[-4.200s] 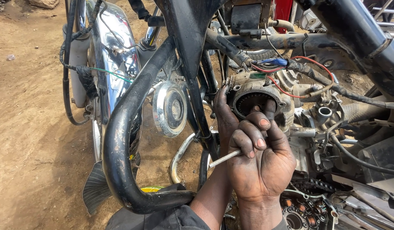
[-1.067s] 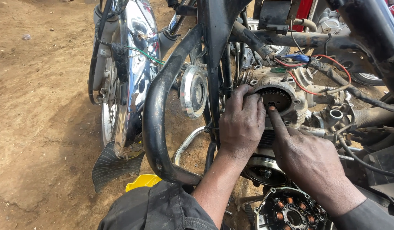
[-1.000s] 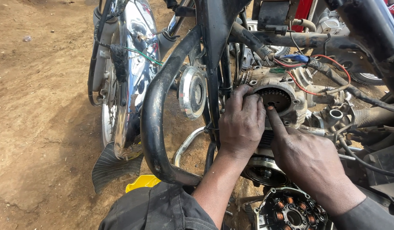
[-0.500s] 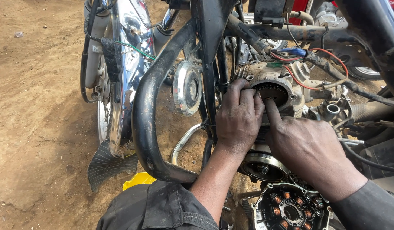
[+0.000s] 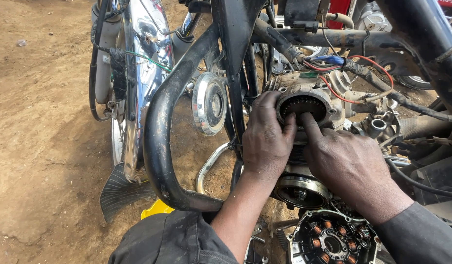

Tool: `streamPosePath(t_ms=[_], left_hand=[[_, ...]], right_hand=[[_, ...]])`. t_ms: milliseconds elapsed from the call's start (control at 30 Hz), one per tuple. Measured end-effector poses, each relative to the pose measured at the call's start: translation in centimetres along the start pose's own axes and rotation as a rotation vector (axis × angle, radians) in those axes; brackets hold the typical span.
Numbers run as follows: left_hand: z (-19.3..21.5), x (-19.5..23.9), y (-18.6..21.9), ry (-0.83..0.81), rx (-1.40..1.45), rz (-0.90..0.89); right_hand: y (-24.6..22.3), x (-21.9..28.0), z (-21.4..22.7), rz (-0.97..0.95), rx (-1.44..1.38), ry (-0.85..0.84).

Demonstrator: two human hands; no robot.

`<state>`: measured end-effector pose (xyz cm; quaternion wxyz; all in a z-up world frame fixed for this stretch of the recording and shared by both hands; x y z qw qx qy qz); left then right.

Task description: The person removes bolts from the motorcycle engine cylinder head using a wrench, then removes the cylinder head to expose the piston. They inspect the piston and cylinder interior, then reposition the cylinder head and begin reinstalling the bolts.

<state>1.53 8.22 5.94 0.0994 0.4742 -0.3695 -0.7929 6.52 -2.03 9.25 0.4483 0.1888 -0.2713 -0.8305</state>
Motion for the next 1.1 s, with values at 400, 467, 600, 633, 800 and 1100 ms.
streamPosePath(t_ms=[400, 467, 600, 633, 800, 1100], left_hand=[[-0.5, -0.7, -0.9, 0.014, -0.127, 0.180], [-0.5, -0.5, -0.8, 0.010, -0.112, 0.170], [-0.3, -0.1, -0.2, 0.047, -0.047, 0.096], [-0.3, -0.4, -0.2, 0.049, -0.046, 0.087], [0.0, 0.0, -1.7, 0.054, 0.029, 0.121], [0.0, 2.5, -0.4, 0.073, 0.091, 0.013]], right_hand=[[-1.0, 0.7, 1.1, 0.104, 0.108, 0.119], [-1.1, 0.9, 1.7, 0.110, 0.125, 0.122], [-0.7, 0.8, 2.3, 0.093, 0.220, 0.196], [-0.3, 0.5, 2.6, 0.085, 0.223, 0.201], [-0.1, 0.2, 2.4, 0.149, 0.212, 0.150], [0.8, 0.4, 0.8, 0.133, 0.209, 0.195]])
Point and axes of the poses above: each hand's wrist, its own x-axis away from the middle knuckle, its own z-axis out of the back of the hand, y = z × x, the point moved 10 cm from there along -x, towards the middle knuckle, and after that the axes turned 14 degrees about -y, right-handed, at the moved point
